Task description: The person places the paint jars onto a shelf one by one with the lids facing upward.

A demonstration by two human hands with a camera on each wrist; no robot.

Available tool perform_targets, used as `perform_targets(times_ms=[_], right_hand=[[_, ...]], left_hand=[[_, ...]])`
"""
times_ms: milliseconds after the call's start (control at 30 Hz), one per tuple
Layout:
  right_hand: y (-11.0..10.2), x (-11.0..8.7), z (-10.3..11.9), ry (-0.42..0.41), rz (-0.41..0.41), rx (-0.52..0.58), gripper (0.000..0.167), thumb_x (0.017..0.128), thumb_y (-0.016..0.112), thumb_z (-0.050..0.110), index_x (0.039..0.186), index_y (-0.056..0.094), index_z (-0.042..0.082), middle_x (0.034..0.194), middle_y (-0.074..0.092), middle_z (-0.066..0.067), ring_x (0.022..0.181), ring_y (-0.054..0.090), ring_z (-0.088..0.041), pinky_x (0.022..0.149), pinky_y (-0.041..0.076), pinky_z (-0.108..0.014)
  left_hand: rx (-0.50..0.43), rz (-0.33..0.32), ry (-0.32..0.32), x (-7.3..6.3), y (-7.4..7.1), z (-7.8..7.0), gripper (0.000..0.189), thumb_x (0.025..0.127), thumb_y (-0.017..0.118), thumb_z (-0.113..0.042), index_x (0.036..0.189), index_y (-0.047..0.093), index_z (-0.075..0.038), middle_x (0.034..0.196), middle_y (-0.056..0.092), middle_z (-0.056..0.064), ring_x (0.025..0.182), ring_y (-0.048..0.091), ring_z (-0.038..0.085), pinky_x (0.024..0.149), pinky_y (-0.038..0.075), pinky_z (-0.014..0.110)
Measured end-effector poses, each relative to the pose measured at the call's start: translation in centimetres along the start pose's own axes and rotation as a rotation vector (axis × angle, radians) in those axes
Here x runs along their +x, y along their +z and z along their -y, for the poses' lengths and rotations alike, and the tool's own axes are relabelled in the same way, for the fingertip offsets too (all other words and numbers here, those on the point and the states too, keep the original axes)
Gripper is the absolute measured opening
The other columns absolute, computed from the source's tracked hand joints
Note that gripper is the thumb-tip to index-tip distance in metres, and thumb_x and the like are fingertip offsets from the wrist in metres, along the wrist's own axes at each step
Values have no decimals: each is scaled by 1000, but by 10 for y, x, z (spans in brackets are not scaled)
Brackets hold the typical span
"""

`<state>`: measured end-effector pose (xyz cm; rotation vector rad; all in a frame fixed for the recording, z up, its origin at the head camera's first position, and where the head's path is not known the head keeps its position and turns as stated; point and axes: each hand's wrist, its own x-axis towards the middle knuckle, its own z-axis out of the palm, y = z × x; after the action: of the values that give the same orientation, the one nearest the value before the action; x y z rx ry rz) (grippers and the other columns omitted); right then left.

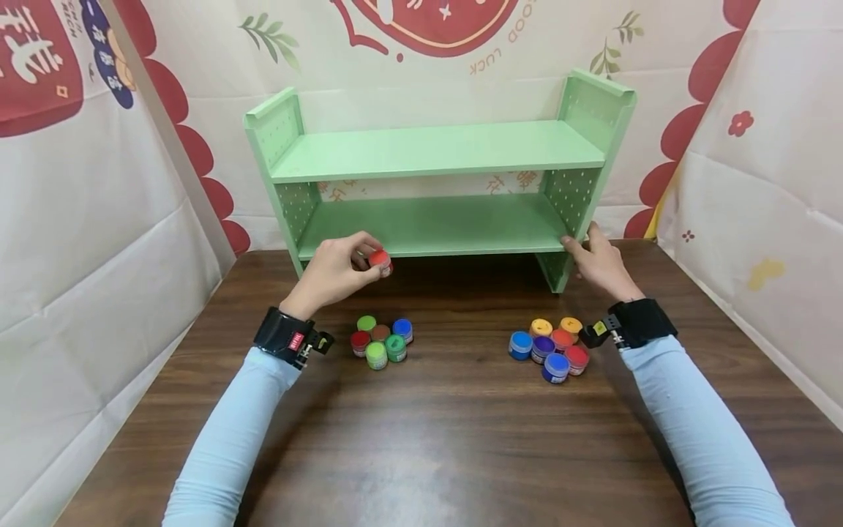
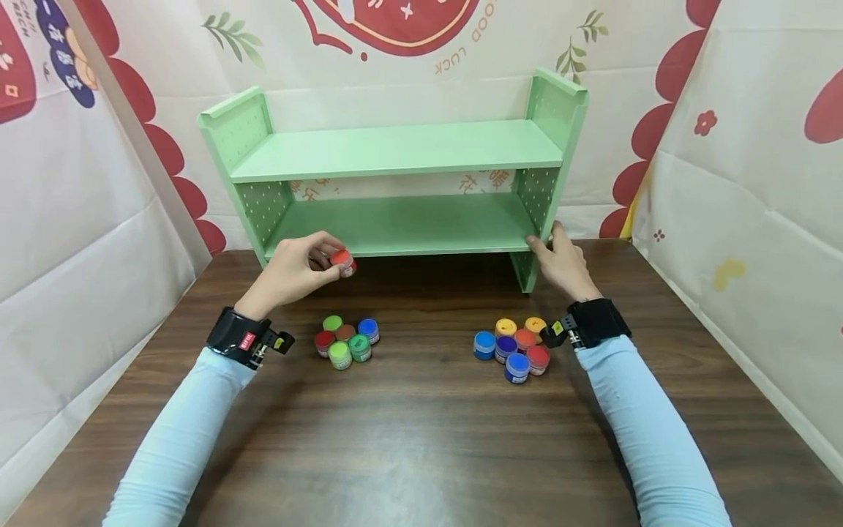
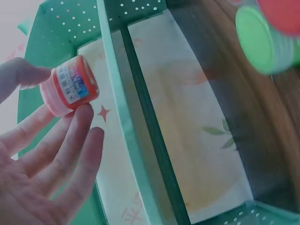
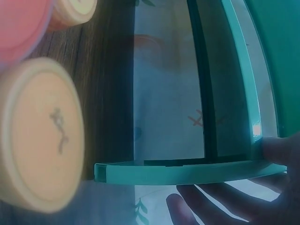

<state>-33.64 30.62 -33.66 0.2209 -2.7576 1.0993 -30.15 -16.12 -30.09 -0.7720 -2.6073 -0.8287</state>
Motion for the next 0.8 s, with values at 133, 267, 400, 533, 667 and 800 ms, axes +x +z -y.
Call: perform_targets(times_ms=[133,267,400,533,667,800], right_hand=[[-1,-1,-1,0,6,18,74,110,35,48,165,9,7,143,48,-39,101,67,-43,63,54,-24],[-1,0,0,-2,34,33,75,110,34,47,165,5,5,146,43,-40,110,63,-52,62,53,-21],[-1,1,3,-1,46,25,75,110,33,48,164,7,2,144,44,-39,106,64,-52,62,54,-23],[0,3,2,-1,41,13,74,110,32,47,163,9,1,141,46,-38,101,65,-50,62,54,-25],[0,5,0,0,35,3,74,110,32,48,163,10,2,142,47,-38,96,66,-47,61,54,-25],[2,6,-4,5,37,17,74,110,32,48,164,9,3,142,46,-37,99,65,-47,60,54,-25]], left_hand=[[8,-44,-1,3,-16,3,31,93,74,-23,121,69,-10,106,76,9,85,72,21,75,54,36],[38,-117,7,5,-35,4,30,94,73,-25,120,69,-10,105,76,10,83,73,22,74,55,38],[55,-207,34,8,-55,3,30,94,75,-25,119,70,-9,103,77,11,78,73,24,70,53,33],[36,-288,66,12,-77,2,30,93,76,-23,118,70,-7,101,79,12,71,71,17,64,49,19],[27,-348,48,19,-103,0,30,95,73,-24,120,70,-8,106,79,14,64,64,-5,60,46,10],[43,-368,-40,26,-125,-1,32,100,66,-30,126,69,-12,120,76,15,59,59,-15,55,43,10]])
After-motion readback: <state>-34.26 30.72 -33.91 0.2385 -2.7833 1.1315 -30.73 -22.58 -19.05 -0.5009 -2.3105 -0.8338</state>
